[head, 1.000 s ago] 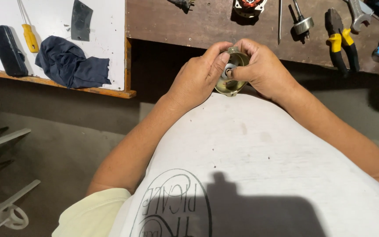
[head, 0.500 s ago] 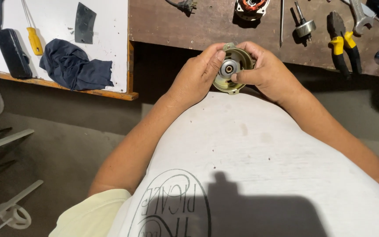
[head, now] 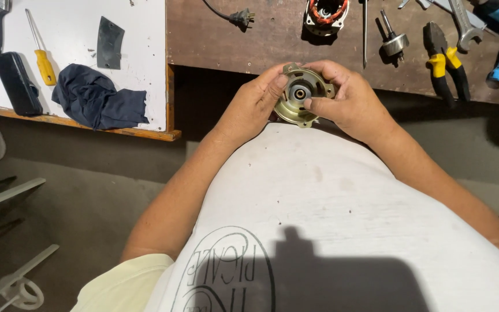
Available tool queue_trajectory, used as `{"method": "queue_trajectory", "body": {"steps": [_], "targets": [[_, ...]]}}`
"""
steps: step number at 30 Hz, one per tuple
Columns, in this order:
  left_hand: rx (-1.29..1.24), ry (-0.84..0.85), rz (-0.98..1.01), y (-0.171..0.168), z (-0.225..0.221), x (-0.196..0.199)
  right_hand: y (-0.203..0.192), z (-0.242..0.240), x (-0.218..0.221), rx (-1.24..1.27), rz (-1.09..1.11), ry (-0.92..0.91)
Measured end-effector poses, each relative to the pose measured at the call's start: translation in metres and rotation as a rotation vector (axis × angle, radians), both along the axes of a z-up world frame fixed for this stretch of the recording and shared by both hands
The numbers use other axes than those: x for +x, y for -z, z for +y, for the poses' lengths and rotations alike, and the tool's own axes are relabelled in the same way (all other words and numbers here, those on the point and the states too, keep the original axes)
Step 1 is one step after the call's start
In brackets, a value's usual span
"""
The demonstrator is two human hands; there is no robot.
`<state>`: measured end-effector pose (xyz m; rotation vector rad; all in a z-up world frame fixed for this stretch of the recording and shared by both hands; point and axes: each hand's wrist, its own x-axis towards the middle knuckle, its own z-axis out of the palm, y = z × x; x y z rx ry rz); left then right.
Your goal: The person is disassembling and inspecting a small electric motor at a workbench using a screwdriver and pliers.
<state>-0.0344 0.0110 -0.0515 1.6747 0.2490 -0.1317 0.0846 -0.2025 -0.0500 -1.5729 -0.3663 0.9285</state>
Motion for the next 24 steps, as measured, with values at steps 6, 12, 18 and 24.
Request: {"method": "queue_trajectory", "body": {"steps": [6,12,18,24], "targets": [[0.067,-0.004,-0.049,-0.001,0.0,0.003,0.005,-0.002,0.005,0.018,-0.039,0.012],[0.35,0.038,-0.097,0.002,0.007,0.006,0.015,-0.003,0.008,0.014,-0.1,0.011],[0.616,0.001,-0.194,0.009,0.007,0.007,0.024,0.001,0.011,0.035,-0.109,0.026],[0.577,-0.018,-0.126,-0.001,0.008,0.007,0.035,-0.001,0.01,0.011,-0.083,0.012]]}}
